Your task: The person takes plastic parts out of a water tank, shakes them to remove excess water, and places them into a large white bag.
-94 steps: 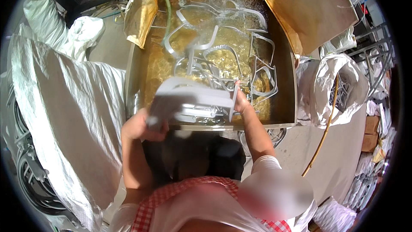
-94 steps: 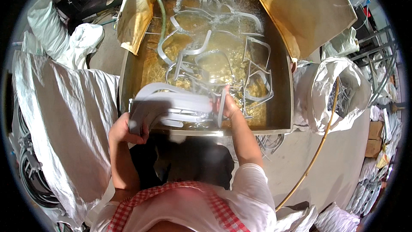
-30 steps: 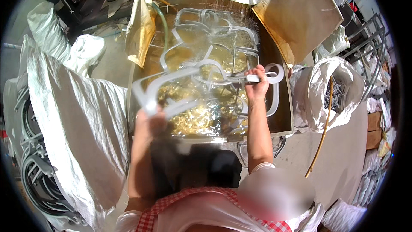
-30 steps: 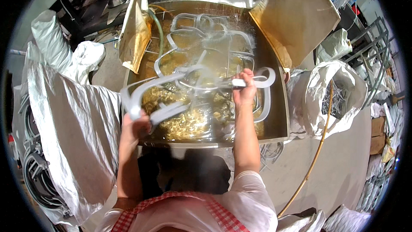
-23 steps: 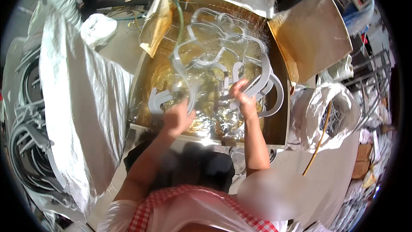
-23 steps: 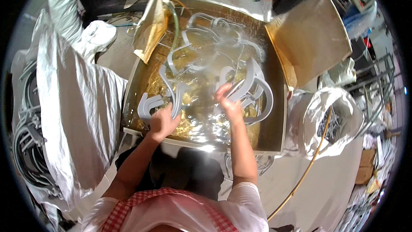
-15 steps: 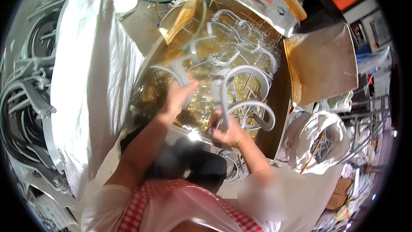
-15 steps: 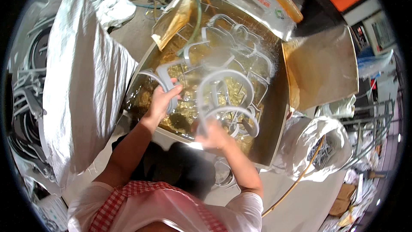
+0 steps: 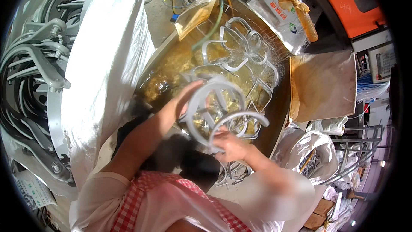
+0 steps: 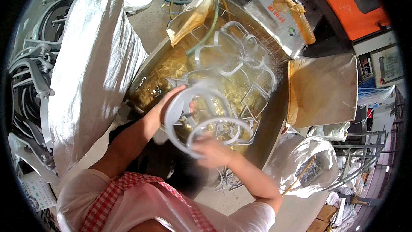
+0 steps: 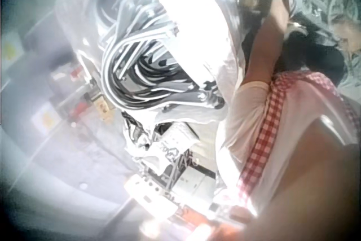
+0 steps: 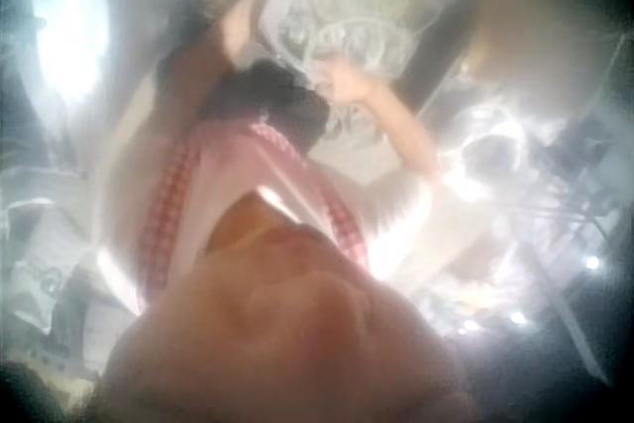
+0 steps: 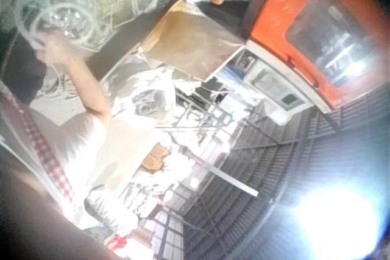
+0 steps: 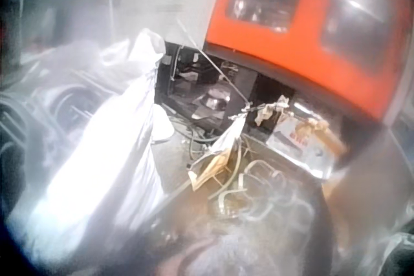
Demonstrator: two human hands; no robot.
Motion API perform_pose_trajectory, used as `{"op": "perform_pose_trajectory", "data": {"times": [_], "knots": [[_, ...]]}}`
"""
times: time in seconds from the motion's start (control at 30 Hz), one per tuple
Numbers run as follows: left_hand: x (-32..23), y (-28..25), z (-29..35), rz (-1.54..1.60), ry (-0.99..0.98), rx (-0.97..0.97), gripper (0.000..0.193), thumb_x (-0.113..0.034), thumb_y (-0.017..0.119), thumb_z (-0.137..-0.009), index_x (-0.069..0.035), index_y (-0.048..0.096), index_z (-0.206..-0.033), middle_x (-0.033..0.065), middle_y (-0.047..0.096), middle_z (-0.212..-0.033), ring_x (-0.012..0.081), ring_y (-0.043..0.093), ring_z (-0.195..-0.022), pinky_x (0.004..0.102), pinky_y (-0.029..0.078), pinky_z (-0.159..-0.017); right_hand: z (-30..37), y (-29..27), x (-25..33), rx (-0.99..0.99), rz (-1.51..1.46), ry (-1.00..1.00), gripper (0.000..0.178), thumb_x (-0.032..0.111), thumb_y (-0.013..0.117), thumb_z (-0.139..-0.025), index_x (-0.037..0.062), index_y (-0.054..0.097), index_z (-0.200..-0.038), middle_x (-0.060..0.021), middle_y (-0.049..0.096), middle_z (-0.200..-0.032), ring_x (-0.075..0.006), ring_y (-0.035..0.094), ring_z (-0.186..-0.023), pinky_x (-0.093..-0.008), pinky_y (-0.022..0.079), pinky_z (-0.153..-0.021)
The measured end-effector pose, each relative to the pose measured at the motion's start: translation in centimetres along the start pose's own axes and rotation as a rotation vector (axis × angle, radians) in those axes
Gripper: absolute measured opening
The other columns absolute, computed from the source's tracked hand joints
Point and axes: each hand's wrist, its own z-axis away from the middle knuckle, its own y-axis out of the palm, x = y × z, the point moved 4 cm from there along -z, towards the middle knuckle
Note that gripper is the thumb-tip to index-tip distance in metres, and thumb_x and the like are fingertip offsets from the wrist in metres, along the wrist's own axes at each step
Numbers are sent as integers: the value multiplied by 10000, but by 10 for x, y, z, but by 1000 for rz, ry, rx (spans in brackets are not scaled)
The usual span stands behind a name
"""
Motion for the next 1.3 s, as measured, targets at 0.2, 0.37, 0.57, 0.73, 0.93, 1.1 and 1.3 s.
{"op": "perform_pose_trajectory", "data": {"times": [0.2, 0.37, 0.57, 0.73, 0.93, 1.1, 1.3], "knots": [[-3, 9, 4, 109, 136, -19, 290, -190, 529, -806, 2, 546, -1022, 121, 603, -963, 235, 586, -888, 386, 449, -818, 59, -26, -68, -1118, -759, 508, 190, 75, 513, -761, 7, 508, -938, -81, 601, -802, -168, 573, -793, -295, 458, -723], [22, 16, 0, -209, 345, -4, 99, -96, 599, -770, -23, 572, -832, 85, 591, -694, 188, 588, -643, 283, 470, -621, 44, -35, -109, -1314, -1050, 758, 121, -12, 486, -749, 3, 497, -869, -99, 577, -731, -218, 567, -713, -339, 452, -717], [5, 15, 6, -159, 457, -344, 116, -107, 612, -772, -20, 572, -837, 60, 571, -640, 161, 572, -571, 256, 452, -553, 28, -1, -129, -1255, -1066, 721, 123, 29, 550, -762, 19, 535, -884, -88, 592, -777, -165, 556, -664, -285, 449, -619], [-12, 12, 10, -827, 455, -364, 376, -149, 619, -773, -47, 560, -1129, 41, 621, -828, 102, 579, -678, 238, 472, -606, 49, -1, -122, -1085, -728, 795, 163, 64, 631, -742, 5, 591, -889, -20, 591, -740, -90, 539, -609, -230, 432, -545], [-33, 25, 17, -1229, 1021, -239, 536, -8, 581, -702, -6, 470, -1226, 120, 459, -1227, 200, 469, -1109, 316, 398, -919, 47, -30, -92, -764, -839, 711, 136, 4, 650, -731, 1, 627, -865, -21, 602, -696, -88, 556, -596, -235, 454, -548], [-39, 38, 30, -1315, 911, 6, 615, 8, 504, -635, -42, 472, -1247, 114, 371, -1352, 265, 322, -1266, 363, 230, -1058, 50, -64, -77, -443, -834, 843, 154, 104, 709, -730, 10, 644, -833, -15, 612, -662, -79, 546, -547, -216, 430, -500], [-11, 46, 39, -1244, 306, 306, 631, -13, 556, -640, -109, 486, -1259, 105, 486, -1254, 188, 454, -1129, 321, 362, -958, 7, -75, -71, 153, -358, 886, 165, 178, 683, -720, 77, 664, -850, -49, 618, -629, -95, 539, -502, -262, 426, -498]]}}
